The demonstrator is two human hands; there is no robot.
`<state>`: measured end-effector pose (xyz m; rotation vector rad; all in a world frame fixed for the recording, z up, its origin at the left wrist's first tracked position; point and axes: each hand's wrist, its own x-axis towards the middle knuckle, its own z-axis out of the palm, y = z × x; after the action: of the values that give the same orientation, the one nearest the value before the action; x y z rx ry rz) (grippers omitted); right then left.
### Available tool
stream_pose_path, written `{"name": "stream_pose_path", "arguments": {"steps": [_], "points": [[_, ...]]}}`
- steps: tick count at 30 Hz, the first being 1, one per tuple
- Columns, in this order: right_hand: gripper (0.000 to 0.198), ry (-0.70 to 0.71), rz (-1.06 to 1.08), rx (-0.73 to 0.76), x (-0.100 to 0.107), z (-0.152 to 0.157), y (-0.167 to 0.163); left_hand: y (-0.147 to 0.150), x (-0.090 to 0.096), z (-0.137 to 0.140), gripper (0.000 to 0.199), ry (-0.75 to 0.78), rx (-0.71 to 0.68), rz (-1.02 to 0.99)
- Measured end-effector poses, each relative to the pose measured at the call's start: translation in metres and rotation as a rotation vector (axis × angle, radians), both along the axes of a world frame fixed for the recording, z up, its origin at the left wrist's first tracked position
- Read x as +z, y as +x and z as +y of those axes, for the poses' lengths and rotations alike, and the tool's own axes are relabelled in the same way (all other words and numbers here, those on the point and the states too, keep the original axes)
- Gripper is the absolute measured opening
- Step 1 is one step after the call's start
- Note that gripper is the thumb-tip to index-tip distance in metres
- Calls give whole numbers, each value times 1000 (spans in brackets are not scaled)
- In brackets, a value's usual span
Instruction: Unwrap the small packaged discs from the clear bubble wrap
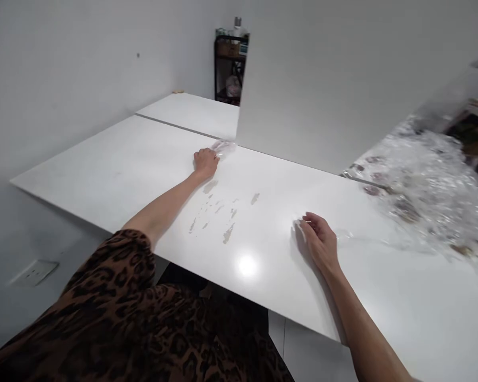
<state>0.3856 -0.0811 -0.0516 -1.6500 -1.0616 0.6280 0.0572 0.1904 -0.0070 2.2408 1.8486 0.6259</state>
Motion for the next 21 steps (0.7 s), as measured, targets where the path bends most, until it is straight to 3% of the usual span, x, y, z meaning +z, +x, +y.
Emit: {"name": "stream_pose_path", "arguments": {"steps": [3, 5, 9, 12, 15, 17, 21], "points": [[52, 36, 25, 34, 3, 2, -2, 14, -1, -44, 18, 11, -177, -132], [54, 50, 22, 50, 6, 2, -4, 20, 5, -78, 23, -35, -282, -263], [58, 71, -144, 121, 16, 1, -22, 30, 29, -136, 40, -368, -523, -647], [67, 205, -349, 255, 27, 5, -46, 36, 45, -160, 38, -573, -708, -839], [83, 278, -426, 367, 34, 13, -70, 40, 56, -171, 35, -650, -777, -944], [76, 293, -311, 371, 35, 17, -82, 40, 61, -175, 33, -681, -756, -992], [49, 330, 225, 291, 40, 18, -97, 37, 62, -178, 40, -698, -629, -1041]]}}
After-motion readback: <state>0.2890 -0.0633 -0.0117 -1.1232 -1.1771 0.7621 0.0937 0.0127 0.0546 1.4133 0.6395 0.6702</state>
